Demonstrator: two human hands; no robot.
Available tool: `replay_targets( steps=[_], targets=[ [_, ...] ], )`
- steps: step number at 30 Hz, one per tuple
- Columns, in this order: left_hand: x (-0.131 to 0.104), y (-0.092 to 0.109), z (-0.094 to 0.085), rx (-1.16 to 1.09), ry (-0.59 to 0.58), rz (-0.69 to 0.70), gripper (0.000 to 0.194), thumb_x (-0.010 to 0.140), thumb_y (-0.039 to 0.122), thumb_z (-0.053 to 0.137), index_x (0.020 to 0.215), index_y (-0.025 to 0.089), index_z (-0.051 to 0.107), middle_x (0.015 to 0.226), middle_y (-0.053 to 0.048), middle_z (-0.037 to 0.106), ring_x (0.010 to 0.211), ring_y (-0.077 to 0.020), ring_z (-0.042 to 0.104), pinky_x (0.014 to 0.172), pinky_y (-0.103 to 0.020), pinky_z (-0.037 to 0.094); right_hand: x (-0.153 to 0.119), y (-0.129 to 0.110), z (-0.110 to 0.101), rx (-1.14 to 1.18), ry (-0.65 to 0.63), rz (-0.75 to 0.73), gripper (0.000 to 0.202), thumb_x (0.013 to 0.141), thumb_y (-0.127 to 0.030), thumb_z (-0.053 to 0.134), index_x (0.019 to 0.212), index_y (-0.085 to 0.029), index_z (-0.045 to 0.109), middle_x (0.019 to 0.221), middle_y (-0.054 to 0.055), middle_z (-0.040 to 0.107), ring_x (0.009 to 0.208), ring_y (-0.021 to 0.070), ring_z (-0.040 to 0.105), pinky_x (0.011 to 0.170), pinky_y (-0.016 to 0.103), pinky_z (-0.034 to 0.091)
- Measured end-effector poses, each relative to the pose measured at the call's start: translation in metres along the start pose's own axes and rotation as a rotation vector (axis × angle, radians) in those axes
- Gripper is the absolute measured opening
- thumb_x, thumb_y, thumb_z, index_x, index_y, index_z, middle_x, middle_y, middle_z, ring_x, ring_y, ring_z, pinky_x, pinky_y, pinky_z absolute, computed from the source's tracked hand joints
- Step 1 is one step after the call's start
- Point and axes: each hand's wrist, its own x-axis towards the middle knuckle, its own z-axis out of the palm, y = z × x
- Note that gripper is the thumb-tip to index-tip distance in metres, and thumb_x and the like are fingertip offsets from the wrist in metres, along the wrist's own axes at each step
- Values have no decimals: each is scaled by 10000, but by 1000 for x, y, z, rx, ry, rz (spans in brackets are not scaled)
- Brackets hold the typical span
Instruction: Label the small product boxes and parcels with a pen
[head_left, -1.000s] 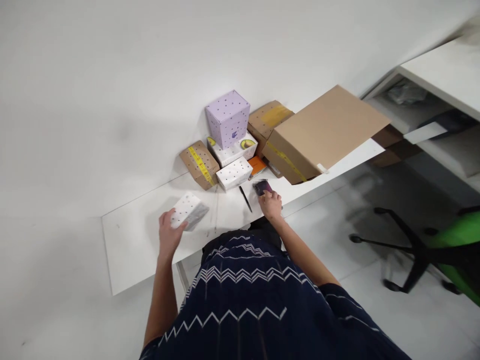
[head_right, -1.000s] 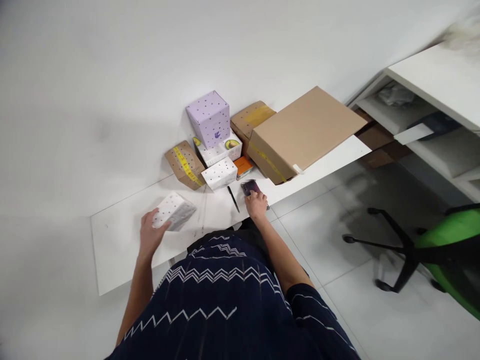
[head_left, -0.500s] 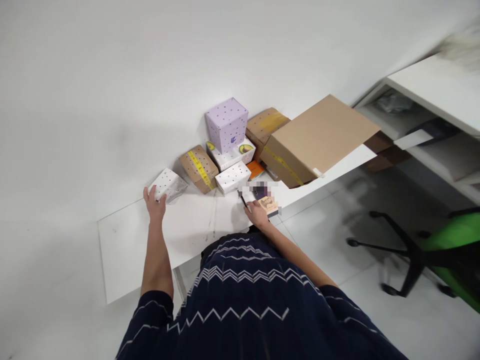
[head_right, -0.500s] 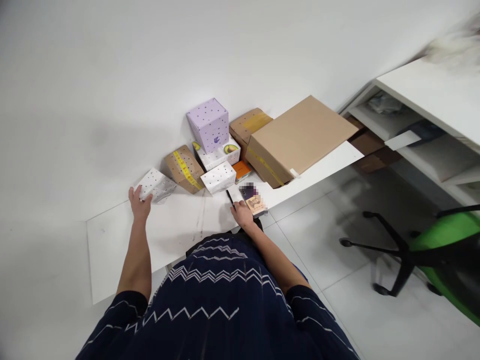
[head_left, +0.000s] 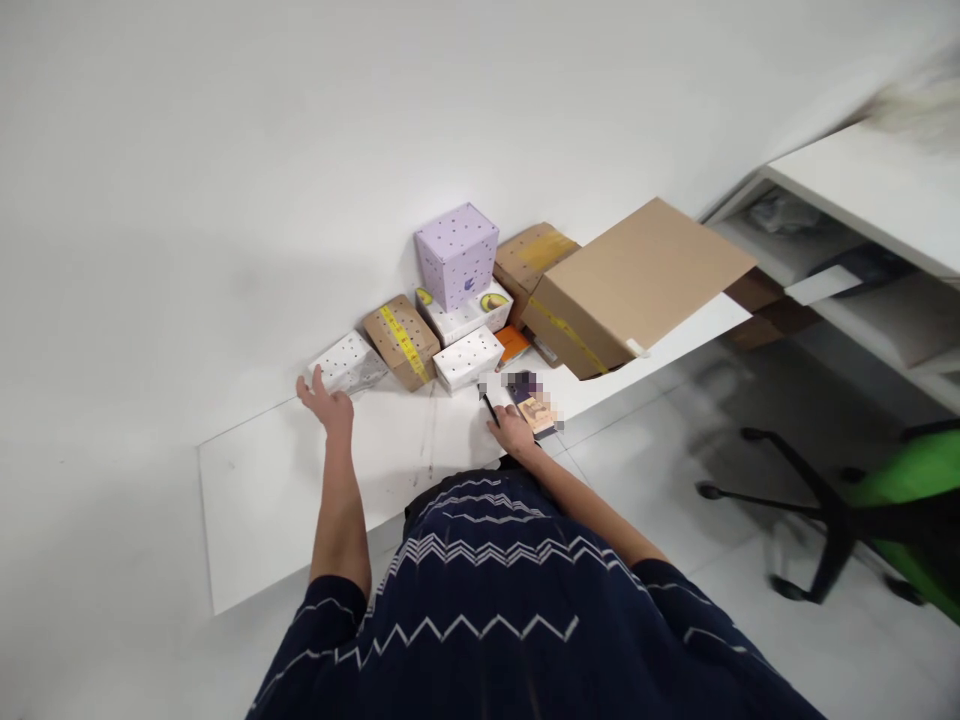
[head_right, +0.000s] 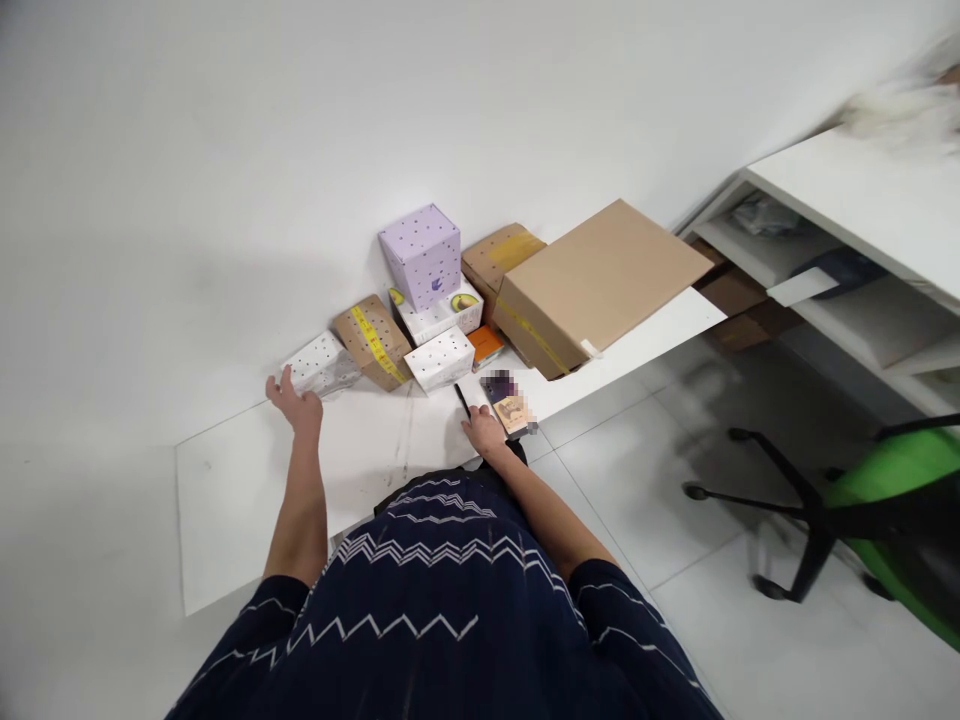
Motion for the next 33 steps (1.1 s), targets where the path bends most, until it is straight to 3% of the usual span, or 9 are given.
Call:
replay_targets(
  steps=[2,3,7,10,14,18,23,27,33],
  targets=[
    [-19,20,1,7,90,54,508,799,109,464,1294,94,571,1415,-203,425,1380,-299,376,1177,-493,297,3,-1,1,6,-14,14,390,1000,-380,459,1316,-155,502,1303,172,528,1049,259,654,832,322,482],
    [-31,32,3,-10,69,108,451,812,120,447,1230,116,615,1333,-187,494,1332,-291,427,1159,-488,324,4,-2,1,11,-18,22,383,997,-371,467,1308,-152,504,1303,171,529,1053,256,654,837,318,480],
    [-78,83,25,-96,-328,455,357,869,183,433,1120,198,685,1154,-128,620,1199,-269,537,1119,-470,372,9,-4,3,52,-36,45,334,993,-293,461,1277,-126,518,1301,181,544,1077,247,648,863,308,469],
    [-96,114,48,-47,-530,569,432,885,244,496,1299,192,607,1358,-145,548,1292,-304,479,1137,-481,345,8,-6,3,80,-50,61,305,981,-249,472,1242,-110,545,1278,192,581,1087,246,645,878,303,462],
    [-97,136,72,90,-602,513,689,825,297,646,1463,169,419,1546,-183,344,1356,-407,391,1115,-565,335,1,-5,2,113,-41,80,275,964,-217,489,1198,-104,578,1197,181,649,1073,237,652,864,286,457],
    [-92,143,83,105,-607,422,805,778,253,723,1481,139,347,1474,-219,356,1326,-413,428,1104,-532,362,-5,1,3,151,-22,111,260,950,-213,496,1162,-101,596,1128,165,687,1048,232,658,833,272,455],
    [-93,144,81,86,-664,299,810,757,280,759,1445,160,348,1389,-207,373,1283,-386,490,1062,-502,421,-2,8,5,228,1,138,256,924,-226,543,1134,-102,619,1074,151,711,1012,223,663,816,256,447],
    [-98,134,66,51,-714,217,785,745,295,748,1427,231,363,1347,-154,444,1245,-347,540,1016,-470,479,4,12,7,268,29,169,262,907,-207,564,1140,-107,627,1072,157,716,1002,228,667,803,257,449],
    [-111,94,30,-55,-751,233,861,702,275,774,1453,226,355,1408,-141,450,1338,-328,469,1105,-459,425,8,19,9,299,55,177,292,901,-207,559,1169,-108,620,1069,145,712,991,230,659,789,258,445]
  ],
)
